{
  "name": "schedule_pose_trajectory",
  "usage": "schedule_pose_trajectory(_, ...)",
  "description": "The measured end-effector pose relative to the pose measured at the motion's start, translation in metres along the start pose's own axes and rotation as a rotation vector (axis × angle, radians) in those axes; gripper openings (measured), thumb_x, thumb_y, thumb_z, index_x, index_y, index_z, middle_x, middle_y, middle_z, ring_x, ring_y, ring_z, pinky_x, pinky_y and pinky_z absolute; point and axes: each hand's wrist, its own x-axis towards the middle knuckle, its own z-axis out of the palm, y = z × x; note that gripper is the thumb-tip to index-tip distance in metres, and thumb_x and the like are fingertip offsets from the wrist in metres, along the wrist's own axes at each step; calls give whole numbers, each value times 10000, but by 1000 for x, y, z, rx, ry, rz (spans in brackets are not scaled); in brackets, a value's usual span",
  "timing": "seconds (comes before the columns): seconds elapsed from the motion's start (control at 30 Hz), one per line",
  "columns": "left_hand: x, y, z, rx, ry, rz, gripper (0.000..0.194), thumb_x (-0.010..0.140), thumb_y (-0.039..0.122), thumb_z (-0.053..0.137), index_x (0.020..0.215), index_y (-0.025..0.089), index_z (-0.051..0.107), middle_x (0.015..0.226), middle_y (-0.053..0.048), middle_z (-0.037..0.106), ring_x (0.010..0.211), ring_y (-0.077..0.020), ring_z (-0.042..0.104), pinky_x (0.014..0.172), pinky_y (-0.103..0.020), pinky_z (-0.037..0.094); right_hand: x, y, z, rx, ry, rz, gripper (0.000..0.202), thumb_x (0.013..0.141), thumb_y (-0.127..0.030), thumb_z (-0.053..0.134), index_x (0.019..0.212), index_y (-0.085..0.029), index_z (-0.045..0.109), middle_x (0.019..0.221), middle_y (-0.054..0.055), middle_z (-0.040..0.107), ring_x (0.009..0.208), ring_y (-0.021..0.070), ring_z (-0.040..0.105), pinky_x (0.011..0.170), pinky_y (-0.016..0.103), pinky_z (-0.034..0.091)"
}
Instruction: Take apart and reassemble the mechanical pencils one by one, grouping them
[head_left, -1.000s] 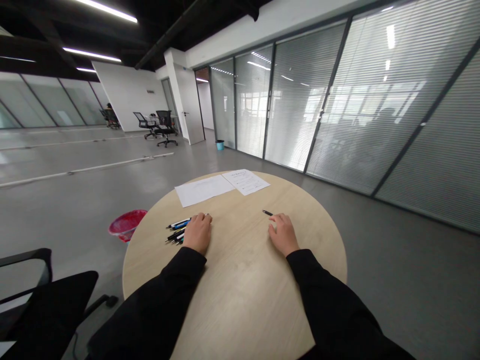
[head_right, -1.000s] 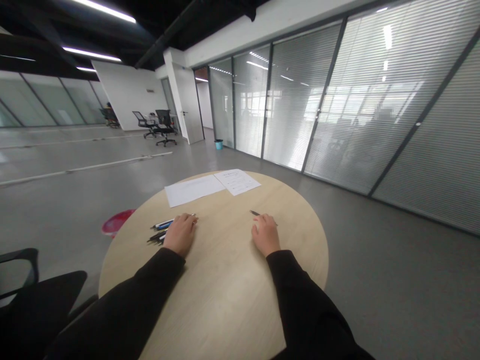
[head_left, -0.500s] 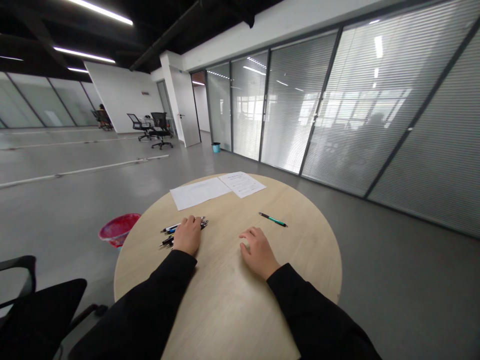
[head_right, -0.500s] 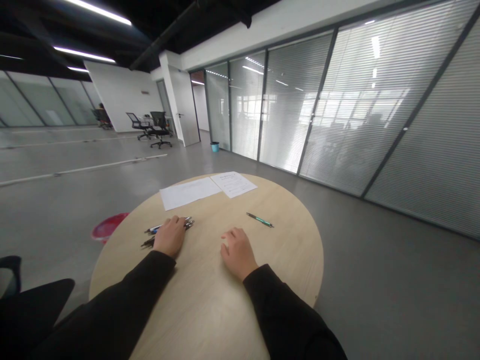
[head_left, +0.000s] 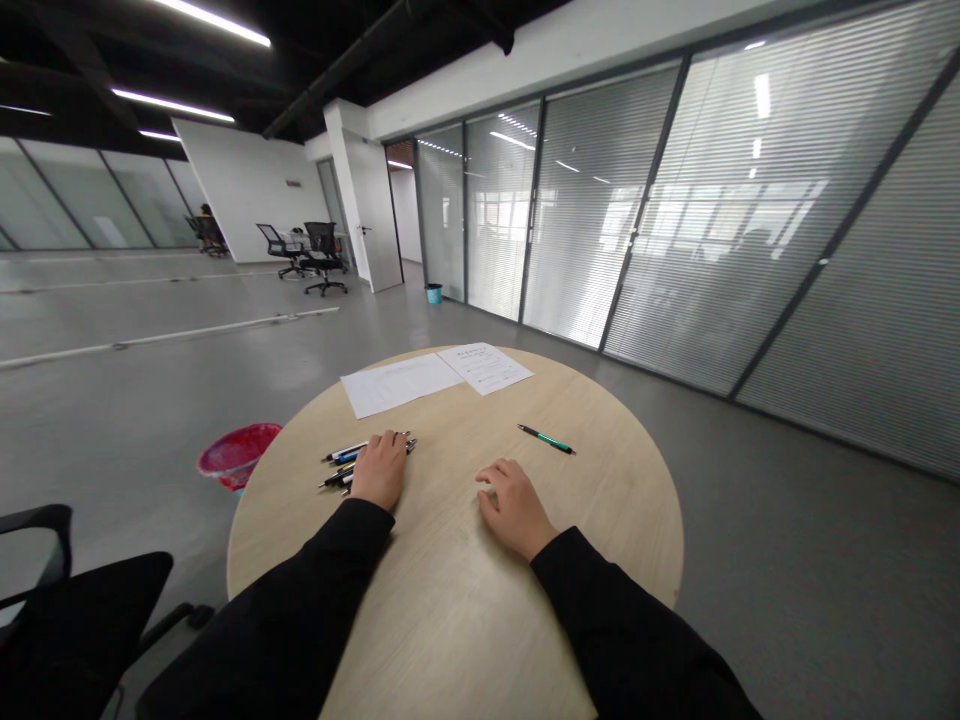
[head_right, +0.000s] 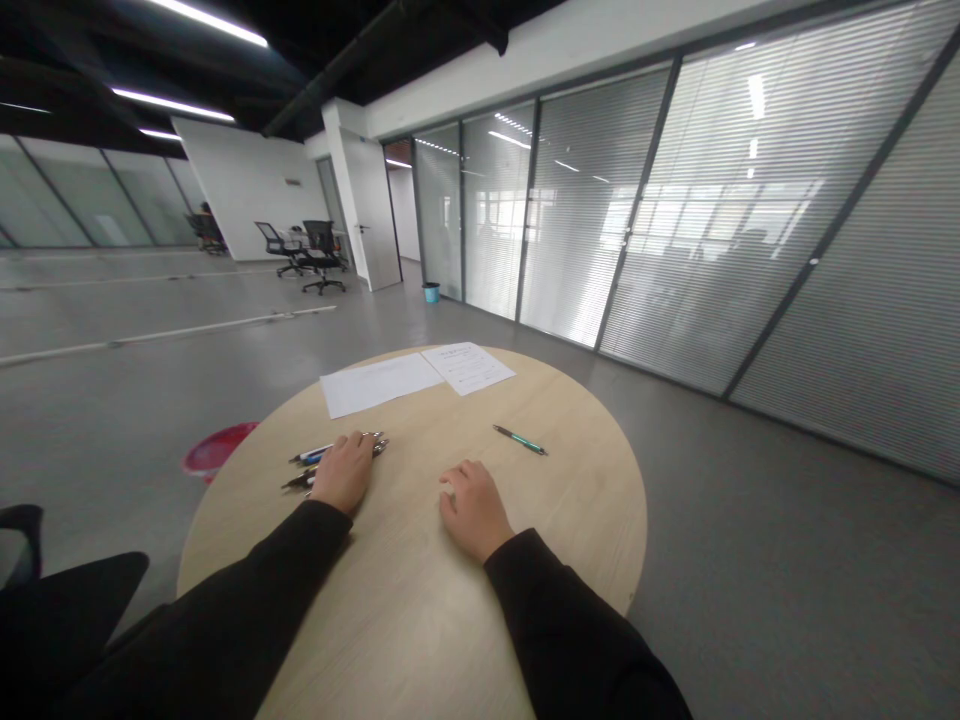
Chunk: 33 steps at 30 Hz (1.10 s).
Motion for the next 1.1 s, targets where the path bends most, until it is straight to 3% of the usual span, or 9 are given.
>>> schedule_pose_trajectory(0.4, -1, 1, 0, -1, 45, 23, 289, 941, 61, 357, 1037, 138, 619, 1015, -139, 591, 923, -285, 554, 756, -364, 438, 0, 1, -1, -5, -1, -4, 181, 830, -98, 595, 978, -176, 666, 959, 72, 624, 968, 230, 527, 885, 372, 444)
schedule_pose_trajectory(0.8, 1, 4, -15, -175, 261, 73, 310, 963, 143, 384, 1178, 164, 607, 1129, -151, 611, 991, -303, 535, 869, -422, 393, 1, -2, -4, 12, -22, 6, 175, 833, -94, 595, 972, -174, 665, 964, 68, 621, 983, 220, 524, 902, 359, 438)
schedule_pose_trajectory(1.1, -1, 12, -14, -356, 279, 147, 289, 974, 167, 390, 1148, 183, 620, 1111, -141, 635, 1005, -279, 550, 895, -418, 417, 1, 0, -2, 12, -50, 11, 158, 839, -100, 583, 953, -171, 665, 962, 68, 622, 982, 216, 529, 906, 356, 433)
